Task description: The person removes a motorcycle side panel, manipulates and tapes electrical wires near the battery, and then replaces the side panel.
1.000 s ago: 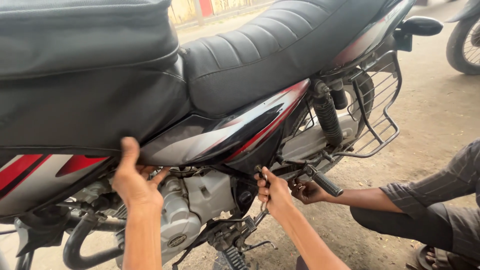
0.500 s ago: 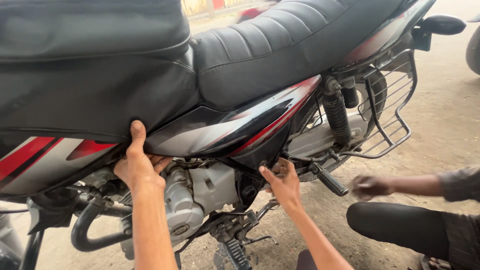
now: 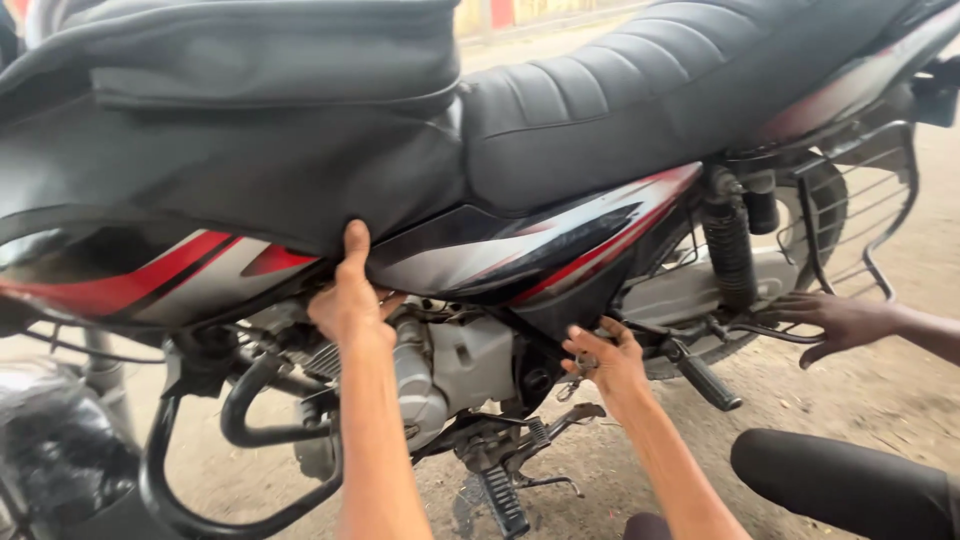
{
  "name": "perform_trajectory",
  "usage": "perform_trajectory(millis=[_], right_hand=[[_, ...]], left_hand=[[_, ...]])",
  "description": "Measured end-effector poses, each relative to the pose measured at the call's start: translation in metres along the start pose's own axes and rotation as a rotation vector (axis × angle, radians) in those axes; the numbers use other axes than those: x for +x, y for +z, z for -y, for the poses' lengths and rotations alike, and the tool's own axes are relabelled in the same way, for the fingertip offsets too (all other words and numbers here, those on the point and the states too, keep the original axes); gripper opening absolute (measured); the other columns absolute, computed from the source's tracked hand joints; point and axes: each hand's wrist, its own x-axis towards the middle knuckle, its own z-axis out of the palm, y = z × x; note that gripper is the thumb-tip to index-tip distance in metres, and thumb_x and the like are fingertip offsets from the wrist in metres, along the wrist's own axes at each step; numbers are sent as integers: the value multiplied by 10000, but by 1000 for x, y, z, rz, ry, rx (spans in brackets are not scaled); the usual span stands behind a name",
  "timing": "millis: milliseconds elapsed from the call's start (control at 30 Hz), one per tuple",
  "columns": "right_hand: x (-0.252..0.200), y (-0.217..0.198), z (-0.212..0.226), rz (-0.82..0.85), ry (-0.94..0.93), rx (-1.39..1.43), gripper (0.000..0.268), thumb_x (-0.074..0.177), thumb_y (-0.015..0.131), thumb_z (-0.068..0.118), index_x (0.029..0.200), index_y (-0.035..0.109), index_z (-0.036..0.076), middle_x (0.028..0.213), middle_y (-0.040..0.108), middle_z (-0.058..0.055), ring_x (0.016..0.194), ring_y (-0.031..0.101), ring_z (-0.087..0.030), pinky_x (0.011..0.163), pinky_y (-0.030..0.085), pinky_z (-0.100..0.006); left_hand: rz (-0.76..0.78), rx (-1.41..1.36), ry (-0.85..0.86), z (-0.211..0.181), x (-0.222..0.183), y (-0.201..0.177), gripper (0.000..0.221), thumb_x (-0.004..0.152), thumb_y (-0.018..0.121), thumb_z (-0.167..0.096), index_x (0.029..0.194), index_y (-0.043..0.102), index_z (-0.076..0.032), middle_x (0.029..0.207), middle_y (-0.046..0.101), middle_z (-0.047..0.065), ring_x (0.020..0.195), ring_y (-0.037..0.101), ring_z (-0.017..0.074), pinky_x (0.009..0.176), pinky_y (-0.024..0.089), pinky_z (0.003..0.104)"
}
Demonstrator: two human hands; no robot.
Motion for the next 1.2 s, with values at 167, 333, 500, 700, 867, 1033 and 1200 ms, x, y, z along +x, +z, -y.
perform_trajectory(millis=[167, 333, 500, 700, 867, 1033, 1200], right_hand=[[13, -41, -13, 254, -85, 12, 514, 880, 839, 111, 1269, 552, -66, 885, 535, -59, 688, 537, -149, 562, 504, -349], [-50, -49, 29, 172, -97, -219, 545, 773, 765, 118, 1285, 582, 83, 944, 668, -53, 714, 619, -141, 580, 561, -346], [15, -204, 29, 545, -335, -911, 706, 771, 772, 281, 1388, 495, 79, 1186, 589, -114, 988, 582, -227, 802, 499, -416], [210, -307, 178, 1184, -669, -1979, 1019, 787, 818, 559, 1558, 359, 77, 1568, 445, -183, 1381, 452, -359, 1147, 348, -511], [207, -303, 181, 1231, -798, -1974, 964, 820, 736, 653, 1451, 417, -2, 1510, 447, -228, 1370, 457, -387, 1129, 375, -502], [206, -303, 181, 1235, -797, -2002, 958, 842, 726, 640, 1470, 401, -6, 1505, 445, -240, 1377, 447, -398, 1138, 361, -516], [200, -293, 184, 1303, -809, -1898, 951, 870, 705, 620, 1518, 382, 2, 1505, 474, -226, 1371, 478, -383, 1155, 358, -526]], left_hand=[[-146, 96, 21, -6, -22, -1, 640, 672, 927, -427, 1032, 770, 78, 1032, 768, 113, 927, 702, 216, 826, 550, 377], [123, -138, 130, 47, -29, -33, 601, 748, 853, -297, 1183, 695, 87, 1193, 745, 122, 1068, 693, 204, 968, 522, 356], [141, -40, -41, 133, -47, -114, 541, 799, 797, -286, 1195, 674, 62, 1196, 700, 165, 1075, 641, 224, 934, 483, 383], [235, 135, -169, 254, -46, -164, 203, 720, 839, -132, 668, 777, 54, 748, 728, 252, 691, 633, 316, 684, 480, 346], [-69, 411, -285, 307, -51, -152, 481, 644, 944, -96, 868, 541, 41, 698, 651, 157, 599, 656, 189, 714, 562, 302], [153, 351, -460, 317, -39, -156, 433, 751, 815, -329, 862, 590, 24, 650, 641, 123, 566, 630, 234, 619, 516, 393], [580, 421, -410, 348, -29, -165, 635, 949, 395, -575, 881, 762, -61, 571, 636, 111, 494, 609, 273, 566, 530, 413]])
